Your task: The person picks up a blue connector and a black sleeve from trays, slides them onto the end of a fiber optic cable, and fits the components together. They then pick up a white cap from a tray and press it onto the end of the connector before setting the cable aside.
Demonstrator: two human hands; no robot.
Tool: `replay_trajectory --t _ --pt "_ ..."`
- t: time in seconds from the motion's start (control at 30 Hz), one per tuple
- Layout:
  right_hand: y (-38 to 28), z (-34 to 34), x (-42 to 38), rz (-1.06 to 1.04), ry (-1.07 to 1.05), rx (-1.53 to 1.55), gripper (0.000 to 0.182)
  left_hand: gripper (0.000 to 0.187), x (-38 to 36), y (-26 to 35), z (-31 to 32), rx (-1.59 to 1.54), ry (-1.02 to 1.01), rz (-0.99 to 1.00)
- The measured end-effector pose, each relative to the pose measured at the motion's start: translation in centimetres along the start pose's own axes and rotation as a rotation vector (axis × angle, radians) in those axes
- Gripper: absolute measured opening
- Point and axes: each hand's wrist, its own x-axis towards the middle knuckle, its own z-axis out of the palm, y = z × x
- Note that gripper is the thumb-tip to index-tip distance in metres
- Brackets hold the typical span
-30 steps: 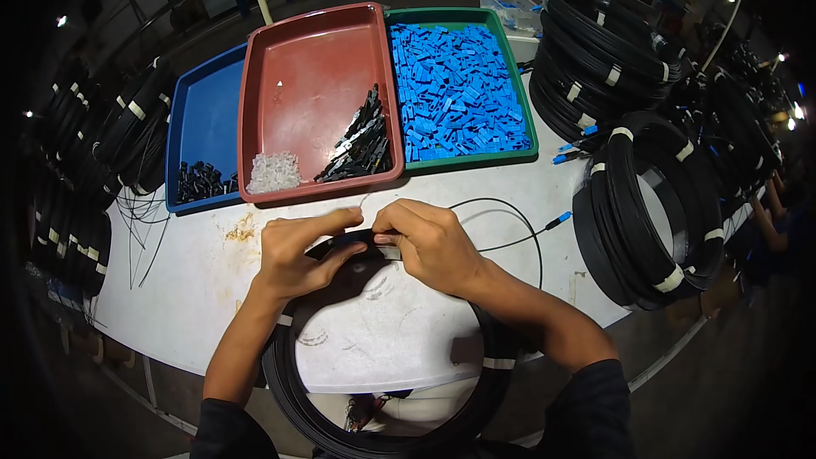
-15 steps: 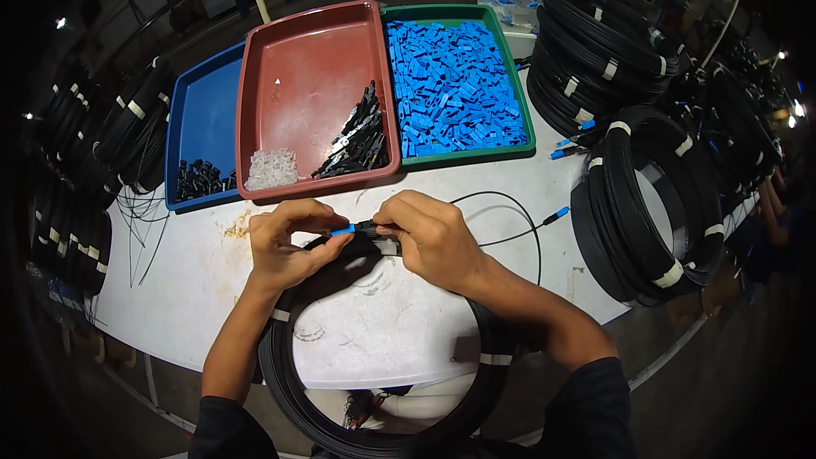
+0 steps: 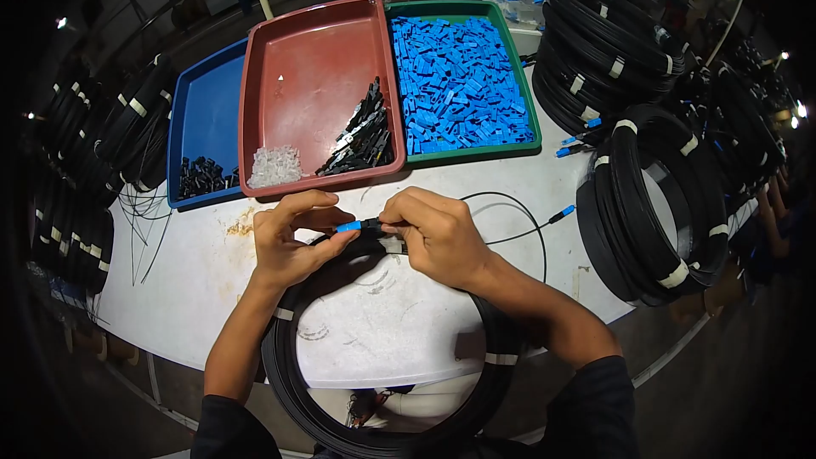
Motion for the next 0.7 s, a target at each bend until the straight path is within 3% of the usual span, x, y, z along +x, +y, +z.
replay_trajectory --t 0.27,0.33,0.43,0.7 --pt "-0.22 0.06 -0.10 -0.005 -0.016 0.011 0.023 0.056 0.36 0.78 -0.39 0.046 -0.061 0.029" --pt "-0.09 -0.10 -0.16 -0.058 0.019 -0.121 0.024 0.057 0.37 0.82 -0.38 0.038 -0.055 0.019" --pt "-0.09 0.39 -0.16 -0.010 0.029 0.020 0.024 0.055 0.33 0.80 -0.29 0.046 -0.053 -0.007" --pt "0.14 0.03 -0.26 -0.027 -0.015 -0.032 0.027 0.044 0.43 0.72 -0.15 0.053 -0.032 0.009"
